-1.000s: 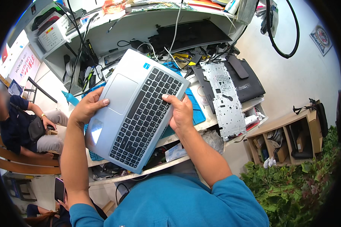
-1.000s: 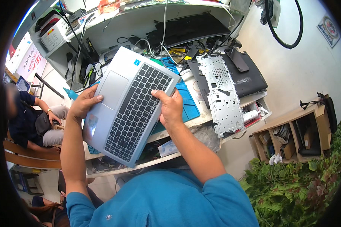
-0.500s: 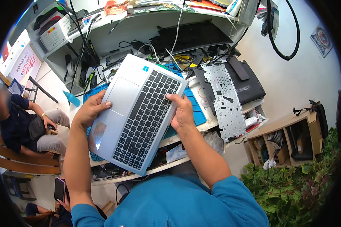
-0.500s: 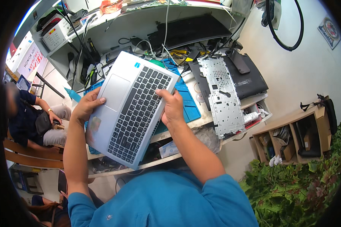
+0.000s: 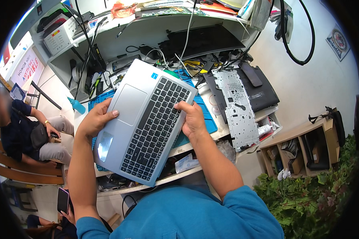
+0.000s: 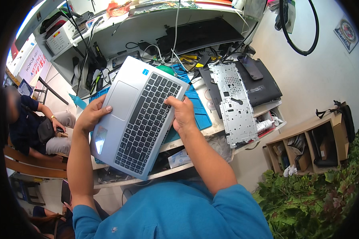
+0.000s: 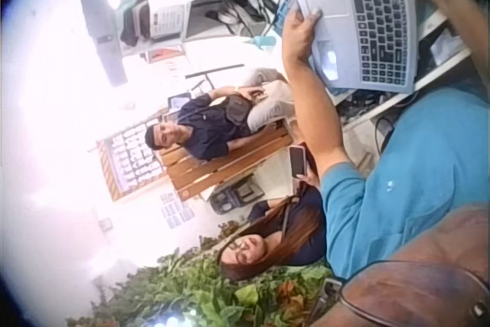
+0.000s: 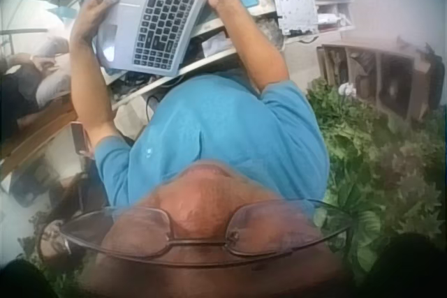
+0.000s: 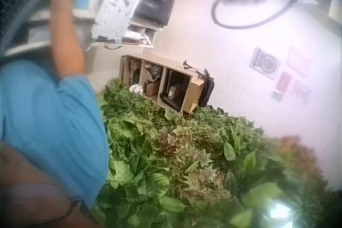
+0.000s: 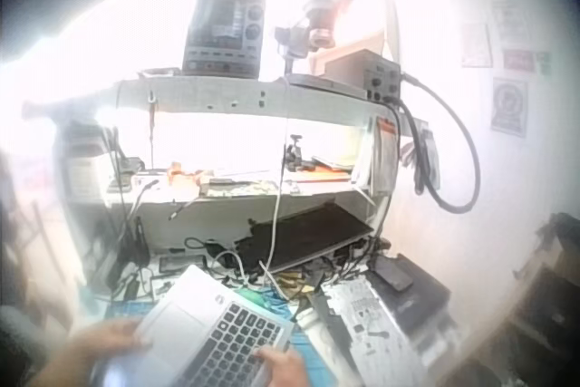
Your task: The person removes the keyboard from a laptop by hand and with a thin metal tool, then uses a blue air blower on the interior components.
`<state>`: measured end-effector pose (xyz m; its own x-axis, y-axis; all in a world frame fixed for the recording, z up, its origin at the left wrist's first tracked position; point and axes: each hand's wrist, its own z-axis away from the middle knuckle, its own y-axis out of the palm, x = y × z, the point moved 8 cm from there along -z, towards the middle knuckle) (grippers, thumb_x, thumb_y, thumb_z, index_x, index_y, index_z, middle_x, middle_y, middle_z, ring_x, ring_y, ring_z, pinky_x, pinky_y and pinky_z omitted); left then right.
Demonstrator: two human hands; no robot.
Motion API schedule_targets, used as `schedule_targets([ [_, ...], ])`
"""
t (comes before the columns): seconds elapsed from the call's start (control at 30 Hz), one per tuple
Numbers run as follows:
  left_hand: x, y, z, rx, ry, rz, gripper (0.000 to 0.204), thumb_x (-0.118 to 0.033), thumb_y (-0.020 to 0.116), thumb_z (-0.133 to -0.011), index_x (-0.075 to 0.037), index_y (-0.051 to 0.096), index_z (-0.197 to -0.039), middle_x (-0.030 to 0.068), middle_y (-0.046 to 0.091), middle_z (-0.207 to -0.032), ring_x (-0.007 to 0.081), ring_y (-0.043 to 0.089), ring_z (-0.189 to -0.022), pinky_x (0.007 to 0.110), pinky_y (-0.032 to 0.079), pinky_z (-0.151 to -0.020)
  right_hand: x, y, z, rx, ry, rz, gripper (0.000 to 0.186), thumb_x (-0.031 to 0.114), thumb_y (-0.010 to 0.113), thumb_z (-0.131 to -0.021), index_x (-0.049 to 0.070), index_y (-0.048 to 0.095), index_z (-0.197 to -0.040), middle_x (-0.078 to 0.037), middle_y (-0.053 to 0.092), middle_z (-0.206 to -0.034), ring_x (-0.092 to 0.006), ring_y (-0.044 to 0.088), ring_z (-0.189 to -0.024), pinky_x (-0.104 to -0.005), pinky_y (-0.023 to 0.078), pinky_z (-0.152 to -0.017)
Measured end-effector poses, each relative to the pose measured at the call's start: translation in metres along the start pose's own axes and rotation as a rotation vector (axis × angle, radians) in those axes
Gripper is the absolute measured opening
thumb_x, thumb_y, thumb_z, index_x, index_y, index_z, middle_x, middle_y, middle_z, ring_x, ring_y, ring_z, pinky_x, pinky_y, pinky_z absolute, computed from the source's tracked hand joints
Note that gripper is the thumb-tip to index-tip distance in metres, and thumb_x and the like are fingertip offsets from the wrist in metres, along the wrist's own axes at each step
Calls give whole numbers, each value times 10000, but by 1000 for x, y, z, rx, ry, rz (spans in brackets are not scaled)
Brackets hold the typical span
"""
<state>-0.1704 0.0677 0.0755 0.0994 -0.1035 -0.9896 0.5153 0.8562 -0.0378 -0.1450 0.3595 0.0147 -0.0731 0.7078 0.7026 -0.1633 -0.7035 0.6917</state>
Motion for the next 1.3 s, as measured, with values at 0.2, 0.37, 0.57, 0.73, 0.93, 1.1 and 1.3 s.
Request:
schedule_targets([
  [0.2, -14, 6, 6, 5, 50, -49, 657, -225, 742, -1002, 35, 492, -1552, 164, 712, -1336, 205, 717, -1166, 328, 570, -998, 5, 2, 1, -19, -38, 37, 439, -45, 670, -808, -37, 609, -1243, -134, 729, -1112, -256, 747, -968, -423, 638, -911],
  [0.37, -17, 5, 9, 13, 73, -88, 660, -234, 723, -1020, 27, 470, -1571, 157, 708, -1344, 181, 714, -1160, 319, 567, -989, 9, 6, 4, -10, -77, 35, 446, -55, 673, -806, -34, 611, -1247, -130, 730, -1117, -246, 745, -971, -415, 638, -912],
  [0.57, -20, 9, 10, -4, 95, -69, 613, -243, 708, -1031, 26, 500, -1542, 141, 717, -1305, 170, 714, -1123, 308, 566, -969, 11, 8, 6, 22, -130, 4, 420, -76, 653, -821, -38, 618, -1239, -130, 740, -1121, -234, 755, -963, -395, 643, -897],
  [0.73, -19, 7, 10, -1, 96, -105, 562, -248, 707, -1035, 28, 542, -1496, 125, 725, -1260, 159, 710, -1078, 294, 561, -945, 11, 10, 5, 59, -162, 34, 426, -64, 642, -835, -36, 598, -1257, -126, 718, -1123, -231, 743, -970, -402, 644, -919],
  [0.93, -16, 6, 10, -6, 88, -82, 588, -249, 720, -1025, 32, 533, -1506, 132, 724, -1275, 164, 711, -1101, 298, 562, -957, 10, 12, 3, 70, -165, 8, 421, -82, 629, -830, -34, 602, -1248, -118, 720, -1101, -229, 741, -954, -392, 648, -898],
  [1.1, -19, 11, 11, -14, 86, -33, 648, -234, 750, -996, 34, 499, -1530, 150, 713, -1317, 186, 712, -1153, 307, 563, -991, 11, 10, 1, 59, -144, 3, 423, -91, 615, -827, -31, 608, -1246, -113, 724, -1104, -231, 743, -958, -398, 649, -904],
  [1.3, -16, 9, 11, -3, 81, -25, 669, -223, 736, -1009, 35, 472, -1567, 159, 709, -1347, 186, 714, -1166, 310, 559, -1003, 13, 18, 3, 101, -126, -35, 389, -68, 597, -834, -26, 616, -1220, -111, 723, -1094, -217, 747, -944, -379, 655, -857],
])
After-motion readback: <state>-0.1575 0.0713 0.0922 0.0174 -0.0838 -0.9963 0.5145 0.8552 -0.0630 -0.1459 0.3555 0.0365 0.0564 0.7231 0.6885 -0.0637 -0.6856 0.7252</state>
